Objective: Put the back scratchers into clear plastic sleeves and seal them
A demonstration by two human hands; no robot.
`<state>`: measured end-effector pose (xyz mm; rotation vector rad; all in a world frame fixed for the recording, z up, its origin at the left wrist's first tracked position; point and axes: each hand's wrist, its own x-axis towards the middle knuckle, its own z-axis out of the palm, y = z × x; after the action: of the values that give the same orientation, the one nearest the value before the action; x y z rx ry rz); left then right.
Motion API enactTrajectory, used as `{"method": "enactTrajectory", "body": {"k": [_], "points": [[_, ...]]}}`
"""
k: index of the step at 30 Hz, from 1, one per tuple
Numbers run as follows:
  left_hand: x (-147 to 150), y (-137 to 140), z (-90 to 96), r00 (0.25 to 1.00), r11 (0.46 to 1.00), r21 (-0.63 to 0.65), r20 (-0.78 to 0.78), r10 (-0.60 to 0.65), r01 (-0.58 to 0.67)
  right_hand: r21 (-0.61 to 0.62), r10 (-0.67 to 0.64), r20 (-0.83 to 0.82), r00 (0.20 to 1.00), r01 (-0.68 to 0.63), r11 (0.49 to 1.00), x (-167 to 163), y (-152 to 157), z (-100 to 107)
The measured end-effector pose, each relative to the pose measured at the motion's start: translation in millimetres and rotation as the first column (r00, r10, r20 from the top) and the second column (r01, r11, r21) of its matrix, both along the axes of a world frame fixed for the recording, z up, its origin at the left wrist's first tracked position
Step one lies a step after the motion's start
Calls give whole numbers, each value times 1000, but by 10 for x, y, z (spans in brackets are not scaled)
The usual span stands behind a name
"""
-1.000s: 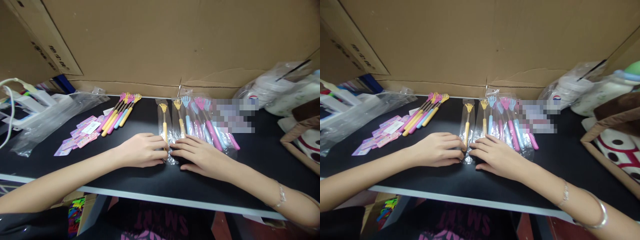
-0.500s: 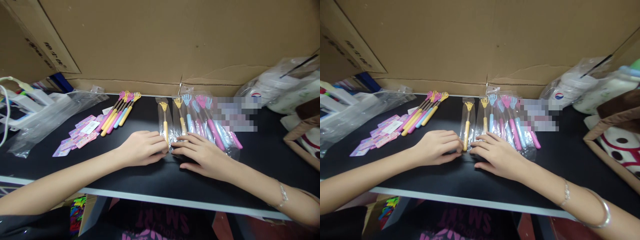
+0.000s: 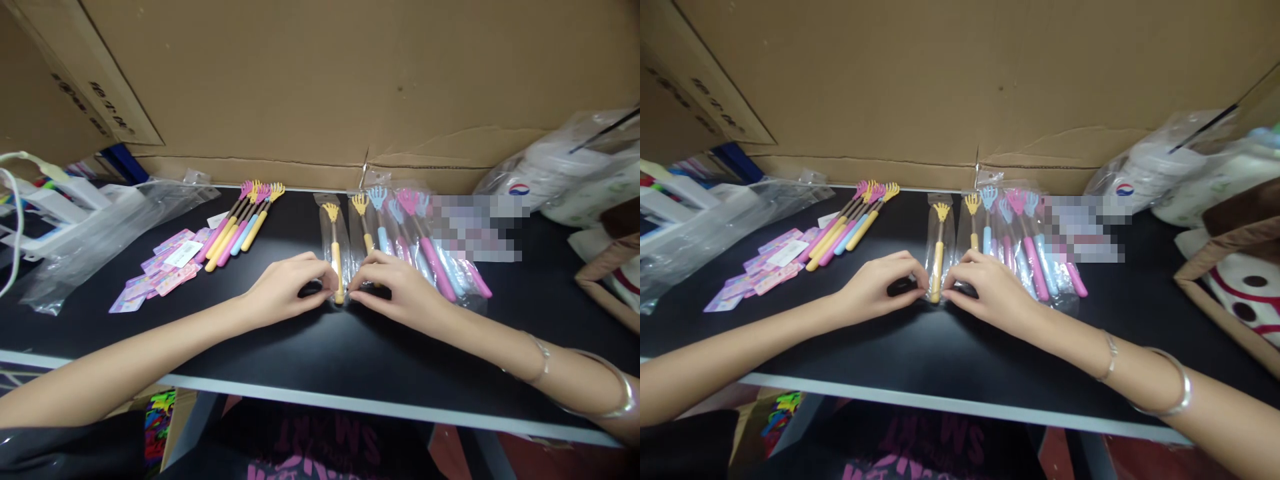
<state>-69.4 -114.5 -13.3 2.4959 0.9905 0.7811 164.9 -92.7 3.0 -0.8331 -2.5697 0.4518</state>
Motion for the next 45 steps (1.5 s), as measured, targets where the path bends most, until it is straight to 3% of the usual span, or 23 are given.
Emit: {"method": "enactTrajectory", "body": {"k": [6, 17, 23, 29, 36, 45], "points": [[2, 13, -13, 997, 997, -77, 76, 16, -10, -80, -47, -53, 997, 42, 996, -56, 91, 12], [1, 32, -76, 998, 997, -38, -6, 60, -61, -115, -117, -57, 992, 110, 987, -109, 91, -45], [20, 24, -110, 995, 996, 33, -53, 84, -82, -12, -93, -36, 995, 93, 996, -113, 50, -102], [30, 3, -106, 982, 980, 172, -140, 128, -103, 211, -102, 65, 993, 86, 974, -144, -19, -151], [-4, -4, -51, 964, 921, 384, -215, 156, -63, 288, -86, 75, 993, 61, 956, -97, -41, -142], [-50, -27, 9, 946, 881, 468, -251, 207, -69, 442, -50, 215, 975, -51, 896, -69, -108, -110]]}}
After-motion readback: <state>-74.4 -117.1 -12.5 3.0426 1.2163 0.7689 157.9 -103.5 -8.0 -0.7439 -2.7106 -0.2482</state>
